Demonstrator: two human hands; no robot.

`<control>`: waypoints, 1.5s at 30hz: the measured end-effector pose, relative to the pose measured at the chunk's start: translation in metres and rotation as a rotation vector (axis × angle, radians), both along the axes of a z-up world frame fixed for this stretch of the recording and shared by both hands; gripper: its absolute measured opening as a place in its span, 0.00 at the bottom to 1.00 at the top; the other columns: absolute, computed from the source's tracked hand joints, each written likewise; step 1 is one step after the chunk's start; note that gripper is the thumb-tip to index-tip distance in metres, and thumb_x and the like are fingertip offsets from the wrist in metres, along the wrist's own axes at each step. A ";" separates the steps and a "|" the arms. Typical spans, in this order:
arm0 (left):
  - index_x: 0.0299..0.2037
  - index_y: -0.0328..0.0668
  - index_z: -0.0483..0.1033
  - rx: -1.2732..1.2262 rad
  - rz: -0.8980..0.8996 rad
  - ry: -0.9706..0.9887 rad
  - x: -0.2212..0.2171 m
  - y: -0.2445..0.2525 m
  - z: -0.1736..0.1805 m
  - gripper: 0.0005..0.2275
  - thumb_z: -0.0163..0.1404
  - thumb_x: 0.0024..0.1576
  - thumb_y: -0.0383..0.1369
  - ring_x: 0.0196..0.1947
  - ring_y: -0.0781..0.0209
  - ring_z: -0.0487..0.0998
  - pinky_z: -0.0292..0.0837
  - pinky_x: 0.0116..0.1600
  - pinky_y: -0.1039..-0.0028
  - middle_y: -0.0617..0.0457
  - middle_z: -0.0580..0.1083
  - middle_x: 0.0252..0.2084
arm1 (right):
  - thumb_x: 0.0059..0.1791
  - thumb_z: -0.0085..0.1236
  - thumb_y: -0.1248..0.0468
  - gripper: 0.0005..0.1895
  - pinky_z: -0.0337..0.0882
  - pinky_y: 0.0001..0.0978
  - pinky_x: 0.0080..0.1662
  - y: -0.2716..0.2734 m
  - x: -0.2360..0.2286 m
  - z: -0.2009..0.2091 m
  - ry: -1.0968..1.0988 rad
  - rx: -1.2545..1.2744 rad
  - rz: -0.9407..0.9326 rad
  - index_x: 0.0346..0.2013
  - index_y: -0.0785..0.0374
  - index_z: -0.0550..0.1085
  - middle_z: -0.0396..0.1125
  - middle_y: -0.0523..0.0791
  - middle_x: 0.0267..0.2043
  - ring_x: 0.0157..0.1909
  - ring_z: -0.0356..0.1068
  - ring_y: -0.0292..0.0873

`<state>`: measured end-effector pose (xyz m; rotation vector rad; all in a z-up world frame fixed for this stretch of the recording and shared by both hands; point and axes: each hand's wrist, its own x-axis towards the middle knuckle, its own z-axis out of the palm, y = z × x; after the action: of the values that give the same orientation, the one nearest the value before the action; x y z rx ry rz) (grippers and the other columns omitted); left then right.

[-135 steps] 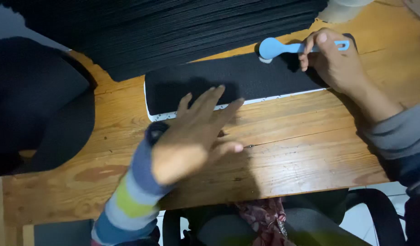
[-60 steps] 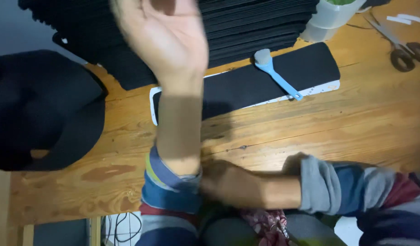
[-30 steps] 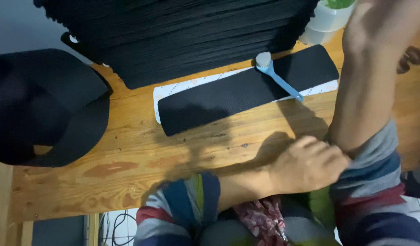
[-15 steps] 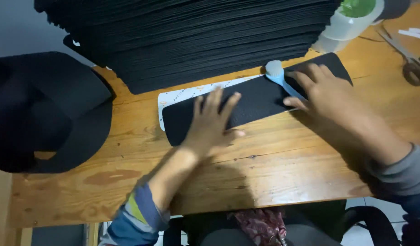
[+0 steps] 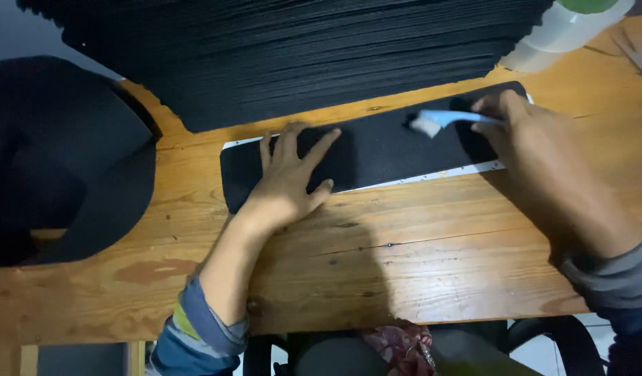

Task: Apply adhesive to a black foam strip using a plastic spatula to ensure even coverage.

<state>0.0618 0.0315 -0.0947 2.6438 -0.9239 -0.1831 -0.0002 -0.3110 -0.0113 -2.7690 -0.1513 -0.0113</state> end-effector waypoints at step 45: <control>0.72 0.61 0.59 -0.028 -0.090 0.230 0.005 0.024 0.021 0.41 0.67 0.48 0.41 0.75 0.32 0.45 0.24 0.73 0.37 0.38 0.49 0.72 | 0.49 0.62 0.69 0.10 0.67 0.42 0.43 0.014 -0.004 -0.089 -0.300 -0.033 0.423 0.40 0.48 0.79 0.74 0.41 0.43 0.42 0.71 0.46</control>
<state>0.0673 0.0553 -0.0735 2.4919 -0.9596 -0.4808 -0.0039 -0.2969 -0.1000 -2.6939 -0.8156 -0.3165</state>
